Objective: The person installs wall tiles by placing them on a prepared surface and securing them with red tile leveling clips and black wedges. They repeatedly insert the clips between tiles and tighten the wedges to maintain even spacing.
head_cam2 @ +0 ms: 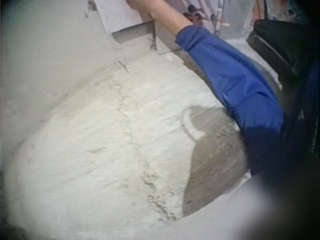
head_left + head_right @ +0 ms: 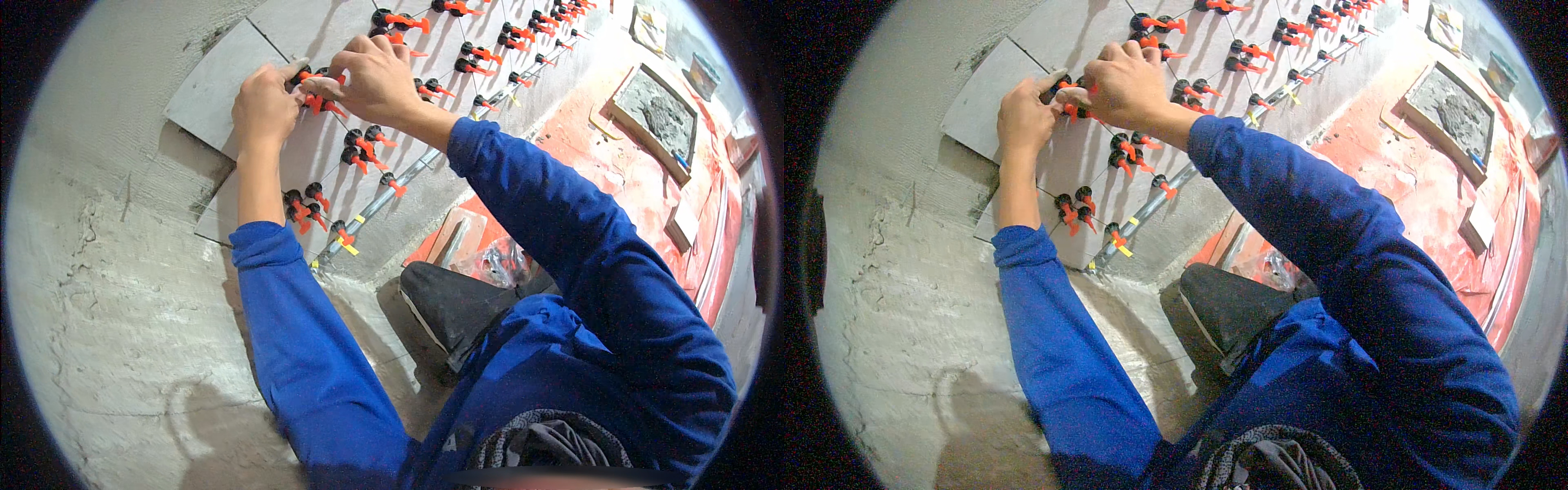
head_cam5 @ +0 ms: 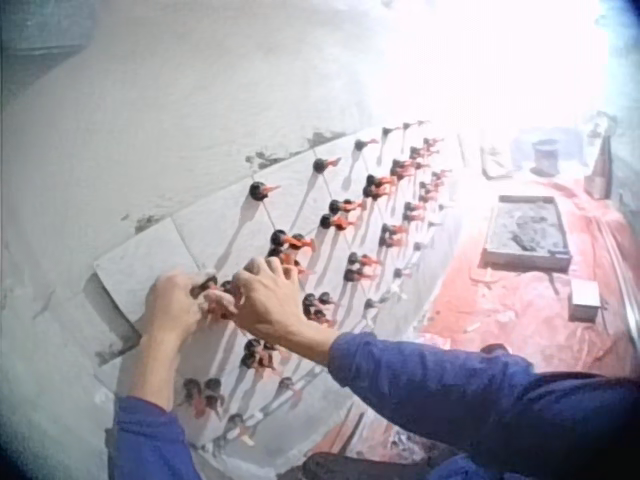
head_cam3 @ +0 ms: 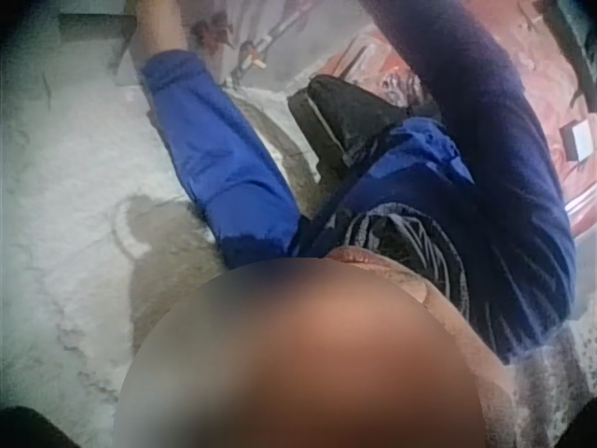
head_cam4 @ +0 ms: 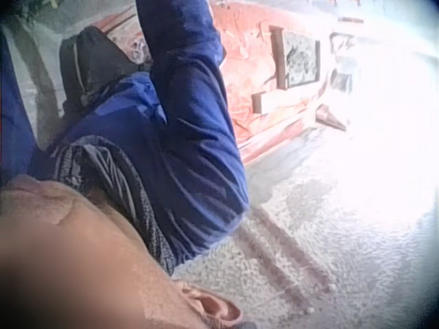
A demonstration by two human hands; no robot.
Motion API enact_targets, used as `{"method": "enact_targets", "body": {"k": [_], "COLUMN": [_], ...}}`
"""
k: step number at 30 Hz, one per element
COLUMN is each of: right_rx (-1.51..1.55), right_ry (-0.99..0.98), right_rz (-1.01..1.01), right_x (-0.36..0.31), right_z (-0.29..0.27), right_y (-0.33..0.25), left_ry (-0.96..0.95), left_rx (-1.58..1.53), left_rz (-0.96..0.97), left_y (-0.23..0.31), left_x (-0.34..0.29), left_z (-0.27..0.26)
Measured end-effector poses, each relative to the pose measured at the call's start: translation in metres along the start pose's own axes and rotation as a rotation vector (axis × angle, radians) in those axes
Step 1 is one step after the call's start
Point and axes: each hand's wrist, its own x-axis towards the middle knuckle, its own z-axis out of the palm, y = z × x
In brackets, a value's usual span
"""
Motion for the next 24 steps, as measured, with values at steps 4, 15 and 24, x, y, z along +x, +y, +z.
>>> {"method": "enact_targets", "body": {"k": [4,15,24], "right_rx": [0.047,0.155,0.028], "right_ry": [-0.03,0.065,0.201], "right_rz": [0.032,0.206,-0.072], "right_x": [0.003,-0.009,-0.004], "right_z": [0.003,0.011,0.006], "right_y": [-0.008,-0.028,-0.025], "left_ry": [0.03,0.054,0.065], "left_rx": [-0.011,-0.022,0.023], "left_rz": [0.051,0.066,0.074], "left_y": [-0.002,-0.005,-0.002], "left_x": [0.002,0.002,-0.001], "left_z": [0.003,0.005,0.002]}}
